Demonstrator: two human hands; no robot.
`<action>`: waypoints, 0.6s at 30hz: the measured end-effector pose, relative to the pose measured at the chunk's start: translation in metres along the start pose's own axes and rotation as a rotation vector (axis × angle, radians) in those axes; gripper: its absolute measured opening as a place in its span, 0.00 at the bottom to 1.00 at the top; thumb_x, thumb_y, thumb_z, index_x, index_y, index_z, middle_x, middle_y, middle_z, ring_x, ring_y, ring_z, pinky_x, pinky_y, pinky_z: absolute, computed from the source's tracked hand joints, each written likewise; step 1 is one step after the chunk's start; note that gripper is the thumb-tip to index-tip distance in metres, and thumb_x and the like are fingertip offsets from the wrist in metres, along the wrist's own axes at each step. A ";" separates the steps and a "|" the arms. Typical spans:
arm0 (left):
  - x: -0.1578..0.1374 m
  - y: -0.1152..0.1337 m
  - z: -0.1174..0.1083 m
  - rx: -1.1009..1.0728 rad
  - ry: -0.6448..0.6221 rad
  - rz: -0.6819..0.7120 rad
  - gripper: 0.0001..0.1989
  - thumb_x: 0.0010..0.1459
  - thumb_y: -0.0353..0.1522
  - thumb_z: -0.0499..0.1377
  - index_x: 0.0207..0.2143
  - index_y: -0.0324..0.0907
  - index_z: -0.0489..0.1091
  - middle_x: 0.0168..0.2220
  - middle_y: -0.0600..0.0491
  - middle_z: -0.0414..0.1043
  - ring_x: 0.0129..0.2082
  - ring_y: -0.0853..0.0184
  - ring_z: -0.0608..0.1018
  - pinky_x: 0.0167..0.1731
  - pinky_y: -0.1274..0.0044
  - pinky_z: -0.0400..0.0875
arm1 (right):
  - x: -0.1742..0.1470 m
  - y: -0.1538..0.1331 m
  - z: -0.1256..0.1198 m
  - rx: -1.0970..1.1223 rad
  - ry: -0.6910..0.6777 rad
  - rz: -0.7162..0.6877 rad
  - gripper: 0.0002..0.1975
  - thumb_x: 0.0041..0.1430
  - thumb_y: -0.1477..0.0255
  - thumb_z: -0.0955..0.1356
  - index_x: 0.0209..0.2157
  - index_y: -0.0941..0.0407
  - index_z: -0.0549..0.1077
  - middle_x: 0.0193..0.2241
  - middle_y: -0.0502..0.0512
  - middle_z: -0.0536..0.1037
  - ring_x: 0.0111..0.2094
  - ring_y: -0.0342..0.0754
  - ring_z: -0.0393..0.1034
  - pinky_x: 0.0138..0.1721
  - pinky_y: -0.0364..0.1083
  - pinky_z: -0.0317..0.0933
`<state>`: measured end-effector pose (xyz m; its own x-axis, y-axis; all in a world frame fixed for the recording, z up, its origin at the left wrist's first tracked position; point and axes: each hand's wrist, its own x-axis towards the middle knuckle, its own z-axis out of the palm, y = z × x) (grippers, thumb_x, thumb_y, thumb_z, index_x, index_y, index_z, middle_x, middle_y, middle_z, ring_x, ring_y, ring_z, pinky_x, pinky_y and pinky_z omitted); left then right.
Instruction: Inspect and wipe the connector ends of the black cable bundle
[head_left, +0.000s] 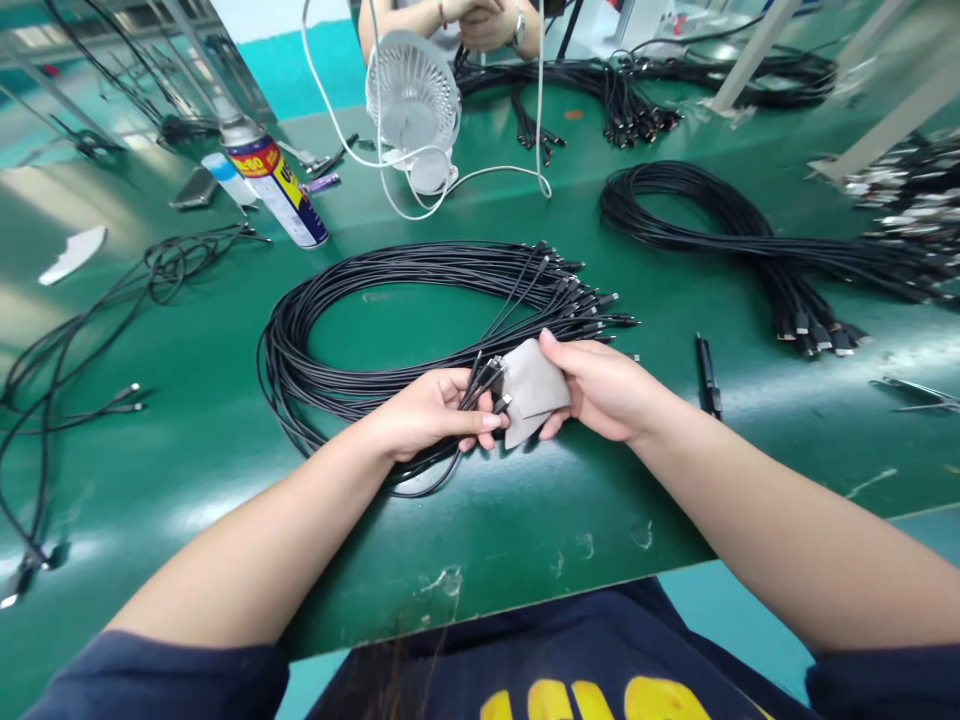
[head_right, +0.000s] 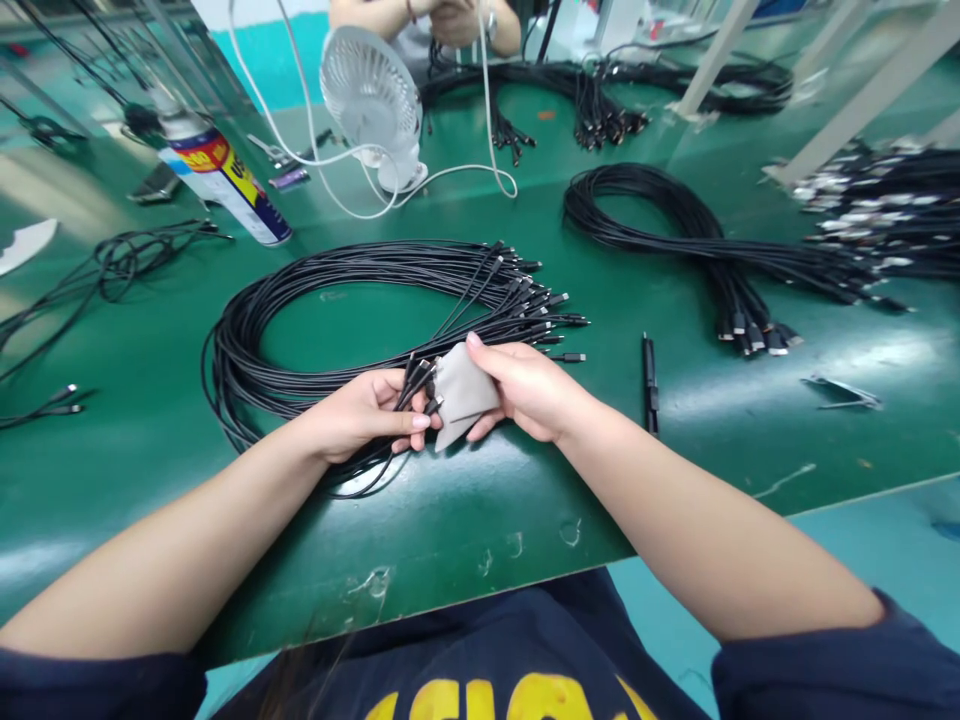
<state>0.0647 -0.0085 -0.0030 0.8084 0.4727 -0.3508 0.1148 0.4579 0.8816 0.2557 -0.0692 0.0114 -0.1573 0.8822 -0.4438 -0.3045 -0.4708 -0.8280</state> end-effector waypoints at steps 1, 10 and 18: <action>0.000 -0.001 0.000 0.009 0.000 0.003 0.18 0.42 0.34 0.73 0.26 0.35 0.66 0.26 0.50 0.77 0.19 0.73 0.76 0.16 0.85 0.66 | -0.001 -0.002 0.000 0.017 0.010 0.008 0.23 0.65 0.58 0.63 0.33 0.64 0.77 0.28 0.66 0.82 0.22 0.51 0.77 0.14 0.43 0.69; 0.004 -0.008 -0.002 0.057 0.003 0.022 0.15 0.46 0.32 0.71 0.26 0.37 0.65 0.21 0.53 0.74 0.20 0.73 0.76 0.17 0.85 0.66 | 0.004 0.016 -0.012 -0.079 -0.112 -0.038 0.24 0.61 0.53 0.65 0.37 0.61 0.77 0.33 0.64 0.82 0.28 0.51 0.78 0.19 0.45 0.73; 0.004 -0.006 0.000 0.108 -0.006 0.012 0.15 0.45 0.32 0.72 0.28 0.35 0.68 0.21 0.53 0.74 0.22 0.71 0.78 0.18 0.85 0.69 | 0.002 0.017 0.000 -0.452 -0.160 -0.105 0.18 0.53 0.61 0.73 0.39 0.60 0.75 0.30 0.56 0.80 0.29 0.45 0.76 0.22 0.39 0.71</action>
<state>0.0670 -0.0093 -0.0095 0.8134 0.4731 -0.3385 0.1664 0.3683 0.9147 0.2505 -0.0754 -0.0039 -0.3010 0.8980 -0.3211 0.1067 -0.3028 -0.9470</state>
